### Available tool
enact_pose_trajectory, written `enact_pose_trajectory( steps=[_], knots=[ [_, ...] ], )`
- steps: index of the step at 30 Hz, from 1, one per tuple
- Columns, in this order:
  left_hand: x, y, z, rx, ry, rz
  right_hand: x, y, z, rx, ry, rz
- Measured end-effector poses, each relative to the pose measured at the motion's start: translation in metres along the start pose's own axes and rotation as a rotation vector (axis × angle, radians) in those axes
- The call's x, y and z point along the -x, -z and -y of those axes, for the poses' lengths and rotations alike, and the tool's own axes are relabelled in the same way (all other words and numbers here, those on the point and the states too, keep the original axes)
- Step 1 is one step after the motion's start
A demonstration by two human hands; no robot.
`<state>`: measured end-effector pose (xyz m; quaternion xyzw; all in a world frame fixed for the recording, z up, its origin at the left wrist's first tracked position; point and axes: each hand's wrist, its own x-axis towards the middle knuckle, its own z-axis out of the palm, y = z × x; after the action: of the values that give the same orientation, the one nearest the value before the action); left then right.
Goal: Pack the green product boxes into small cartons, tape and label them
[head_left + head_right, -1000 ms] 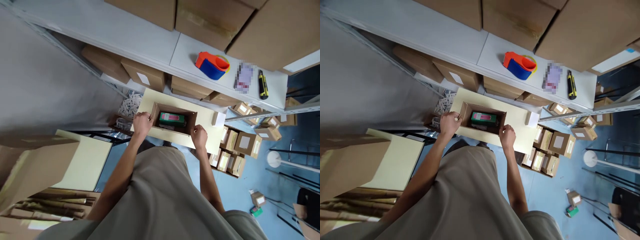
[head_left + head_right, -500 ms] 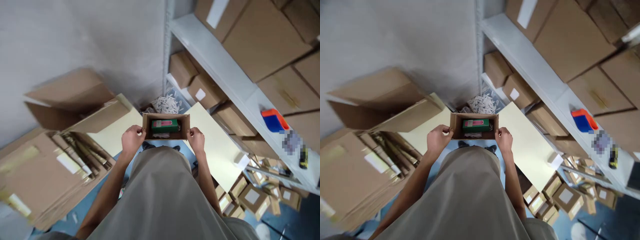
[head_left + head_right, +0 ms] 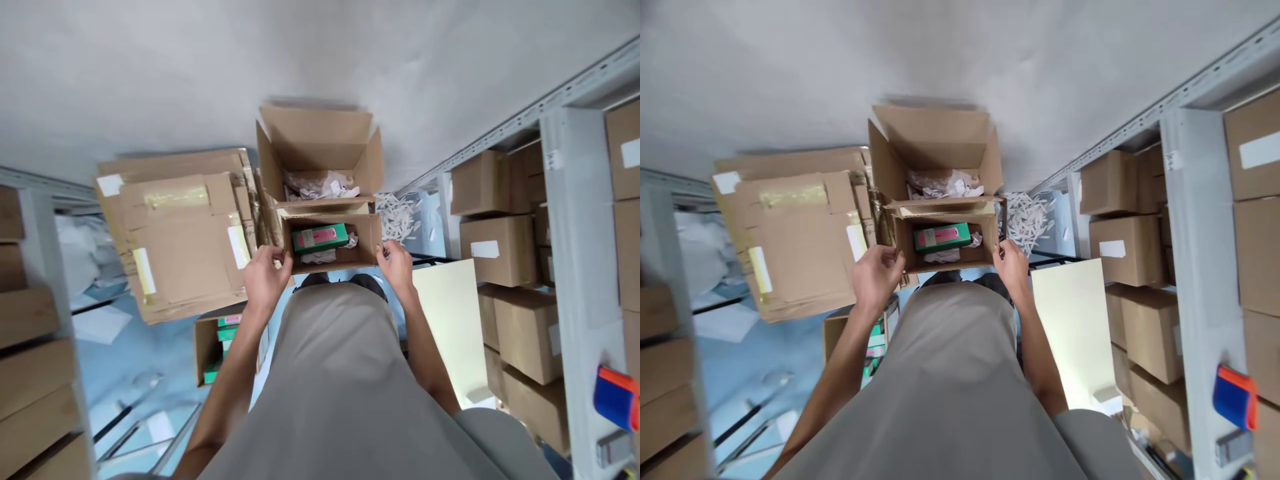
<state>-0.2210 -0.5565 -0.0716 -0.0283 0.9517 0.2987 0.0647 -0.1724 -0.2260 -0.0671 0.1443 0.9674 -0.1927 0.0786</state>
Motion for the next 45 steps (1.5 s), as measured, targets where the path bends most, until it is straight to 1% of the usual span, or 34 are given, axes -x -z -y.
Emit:
enact_pose_trajectory(
  steps=[3, 5, 7, 10, 12, 13, 15, 16, 18, 21, 23, 24, 26, 28, 30, 32, 33, 34, 36, 38, 40, 41, 42, 43, 44, 45],
  knots=[
    [-0.003, -0.004, 0.016, 0.043, 0.076, -0.018, -0.014, -0.007, 0.014, 0.028, 0.036, 0.058],
    [-0.004, -0.007, 0.022, 0.072, 0.103, -0.028, -0.02, -0.006, 0.019, 0.047, 0.033, 0.076],
    [-0.005, -0.007, 0.022, 0.107, 0.093, -0.057, -0.025, 0.002, 0.022, 0.057, 0.017, 0.055],
    [-0.013, -0.001, 0.014, 0.152, 0.049, -0.163, -0.043, 0.027, 0.029, 0.046, 0.034, -0.042],
    [-0.024, 0.004, 0.007, 0.174, 0.008, -0.224, -0.067, 0.046, 0.039, 0.039, 0.102, -0.088],
    [-0.031, 0.006, 0.003, 0.179, -0.015, -0.237, -0.083, 0.053, 0.047, 0.042, 0.149, -0.084],
    [-0.045, 0.008, -0.005, 0.184, -0.055, -0.227, -0.122, 0.057, 0.068, 0.068, 0.259, -0.006],
    [-0.051, 0.007, -0.008, 0.184, -0.07, -0.21, -0.143, 0.053, 0.081, 0.095, 0.316, 0.06],
    [-0.061, 0.005, -0.014, 0.182, -0.085, -0.172, -0.187, 0.032, 0.112, 0.169, 0.418, 0.218],
    [-0.065, 0.004, -0.02, 0.184, -0.089, -0.132, -0.24, -0.023, 0.159, 0.333, 0.555, 0.443],
    [-0.063, 0.006, -0.022, 0.182, -0.094, -0.118, -0.26, -0.062, 0.184, 0.479, 0.59, 0.564],
    [-0.061, 0.008, -0.023, 0.177, -0.096, -0.114, -0.266, -0.08, 0.194, 0.543, 0.59, 0.602],
    [-0.055, 0.013, -0.024, 0.165, -0.099, -0.115, -0.273, -0.107, 0.205, 0.614, 0.573, 0.637],
    [-0.049, 0.017, -0.025, 0.16, -0.099, -0.124, -0.277, -0.124, 0.205, 0.613, 0.559, 0.626],
    [-0.042, 0.021, -0.025, 0.165, -0.092, -0.14, -0.283, -0.131, 0.2, 0.567, 0.563, 0.588],
    [-0.037, 0.022, -0.024, 0.167, -0.076, -0.151, -0.288, -0.125, 0.191, 0.494, 0.569, 0.539],
    [-0.035, 0.022, -0.024, 0.163, -0.066, -0.15, -0.289, -0.116, 0.186, 0.45, 0.569, 0.512],
    [-0.034, 0.022, -0.024, 0.155, -0.057, -0.142, -0.288, -0.102, 0.181, 0.404, 0.563, 0.481],
    [-0.033, 0.02, -0.023, 0.136, -0.046, -0.114, -0.272, -0.062, 0.171, 0.302, 0.538, 0.396],
    [-0.035, 0.018, -0.023, 0.128, -0.054, -0.087, -0.237, -0.01, 0.16, 0.206, 0.507, 0.275],
    [-0.039, 0.016, -0.023, 0.144, -0.08, -0.082, -0.184, 0.039, 0.146, 0.093, 0.489, 0.167],
    [-0.041, 0.014, -0.023, 0.164, -0.104, -0.088, -0.154, 0.057, 0.138, 0.047, 0.466, 0.133],
    [-0.044, 0.012, -0.023, 0.189, -0.135, -0.102, -0.125, 0.069, 0.13, 0.01, 0.437, 0.121],
    [-0.046, 0.01, -0.023, 0.219, -0.169, -0.124, -0.098, 0.075, 0.121, -0.02, 0.407, 0.12],
    [-0.049, 0.008, -0.024, 0.249, -0.203, -0.15, -0.074, 0.075, 0.113, -0.046, 0.372, 0.132],
    [-0.052, 0.006, -0.024, 0.276, -0.234, -0.176, -0.055, 0.071, 0.105, -0.069, 0.34, 0.156]
  ],
)
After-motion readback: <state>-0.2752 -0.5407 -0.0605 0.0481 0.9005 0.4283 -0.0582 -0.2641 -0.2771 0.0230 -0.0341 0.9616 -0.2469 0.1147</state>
